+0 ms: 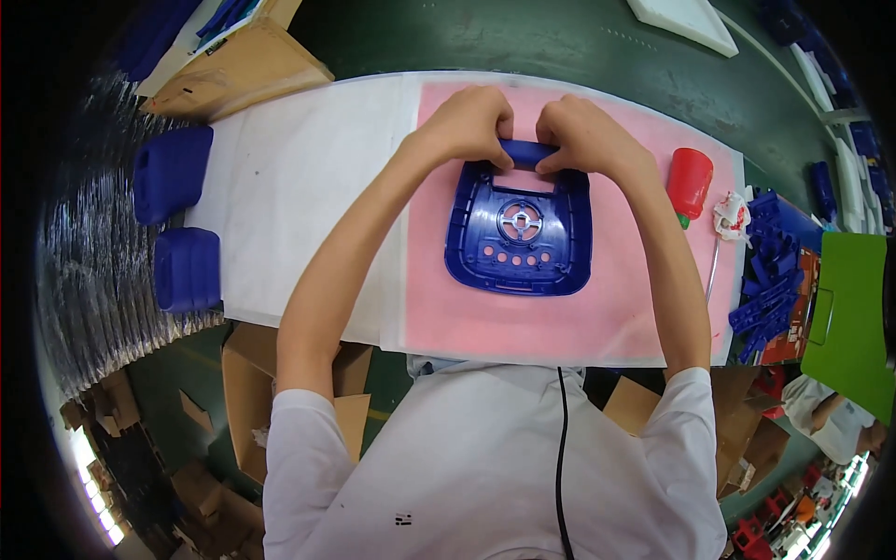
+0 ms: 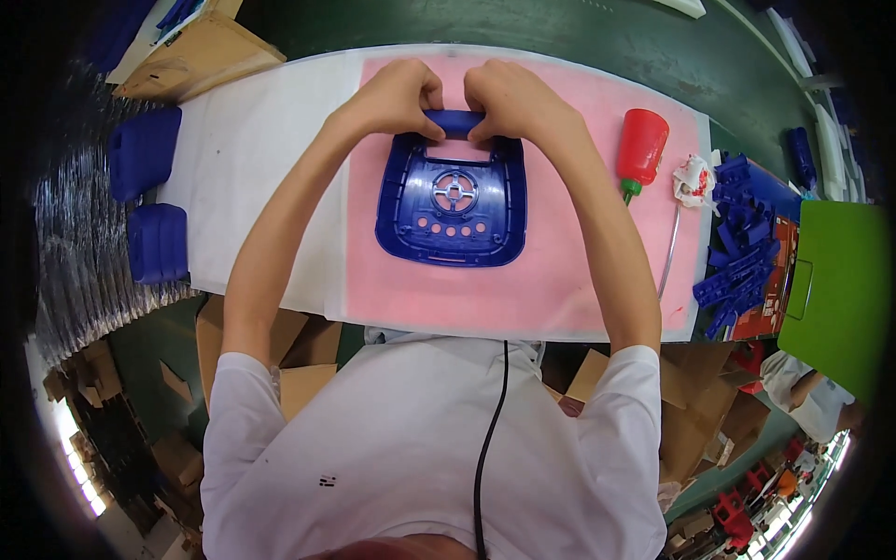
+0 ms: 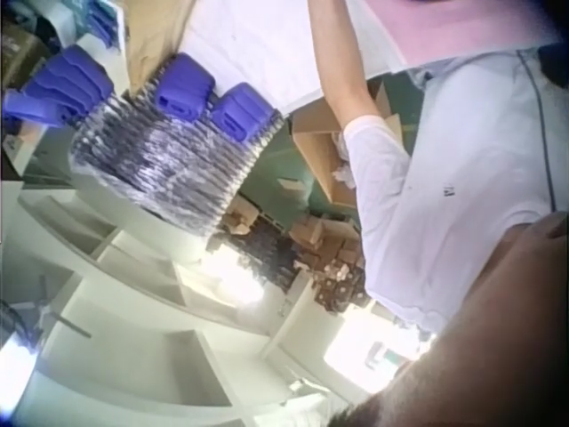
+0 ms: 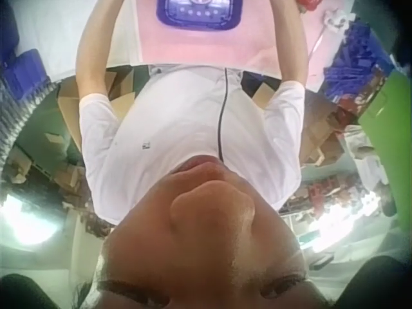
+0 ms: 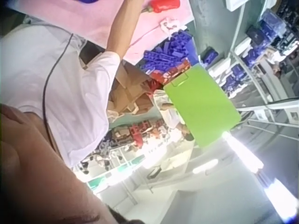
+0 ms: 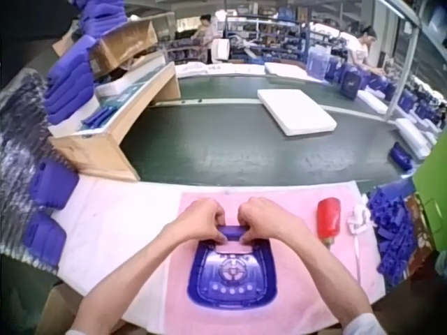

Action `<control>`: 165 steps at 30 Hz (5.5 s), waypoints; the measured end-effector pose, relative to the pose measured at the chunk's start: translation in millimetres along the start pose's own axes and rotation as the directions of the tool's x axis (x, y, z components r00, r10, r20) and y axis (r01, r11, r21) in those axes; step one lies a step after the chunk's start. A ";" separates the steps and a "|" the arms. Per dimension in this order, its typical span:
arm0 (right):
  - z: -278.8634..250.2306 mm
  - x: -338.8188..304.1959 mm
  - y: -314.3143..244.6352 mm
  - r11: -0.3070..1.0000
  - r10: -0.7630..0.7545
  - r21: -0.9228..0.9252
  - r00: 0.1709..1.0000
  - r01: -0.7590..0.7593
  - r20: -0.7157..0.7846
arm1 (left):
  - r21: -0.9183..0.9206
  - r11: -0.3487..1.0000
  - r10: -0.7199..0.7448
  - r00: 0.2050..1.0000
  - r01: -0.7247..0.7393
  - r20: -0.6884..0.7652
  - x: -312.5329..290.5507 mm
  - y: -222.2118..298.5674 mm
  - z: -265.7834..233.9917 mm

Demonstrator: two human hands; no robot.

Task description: The person applies glue from a glue bottle to a blue plastic shell, then attaches a handle piece to the shell.

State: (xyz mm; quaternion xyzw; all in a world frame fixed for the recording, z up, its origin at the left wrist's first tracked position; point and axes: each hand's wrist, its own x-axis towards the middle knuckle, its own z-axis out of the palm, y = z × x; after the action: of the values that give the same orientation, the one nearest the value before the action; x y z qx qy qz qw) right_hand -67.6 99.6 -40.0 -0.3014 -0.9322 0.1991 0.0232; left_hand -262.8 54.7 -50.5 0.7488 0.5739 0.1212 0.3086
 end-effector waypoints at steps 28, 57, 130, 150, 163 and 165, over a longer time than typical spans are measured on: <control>69.9 -5.5 42.4 0.700 0.648 0.617 0.683 -0.359 -0.337 | 0.268 0.573 -0.308 0.506 0.775 -0.806 -287.6 -152.0 -108.7; 75.0 -19.8 39.2 0.416 0.654 0.884 0.604 0.213 -0.454 | 0.275 0.851 -0.028 0.561 0.448 -0.827 -243.6 79.1 -119.2; 27.6 -120.4 62.8 -0.018 0.558 0.909 0.759 0.415 -0.336 | -0.117 0.964 0.128 0.804 -0.238 -0.581 -51.2 -10.1 78.9; 80.1 -63.3 24.1 0.147 0.661 0.795 0.540 0.589 -0.522 | -0.178 0.961 0.055 0.773 -0.213 -0.632 -49.5 -12.2 82.9; 75.7 -62.0 20.4 0.209 0.663 0.783 0.504 0.586 -0.553 | -0.187 0.958 0.051 0.772 -0.217 -0.634 -47.9 -10.9 82.4; 77.5 -61.4 24.7 0.235 0.667 0.783 0.491 0.576 -0.561 | -0.189 0.958 0.048 0.772 -0.215 -0.634 -48.6 -10.5 81.5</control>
State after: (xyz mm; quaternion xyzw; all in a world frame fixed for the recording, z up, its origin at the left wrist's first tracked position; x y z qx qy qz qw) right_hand -16.4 55.0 -116.1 -0.3028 -0.4166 0.5450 0.6616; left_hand -242.6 -15.4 -112.1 0.6598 0.5694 0.4545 0.1840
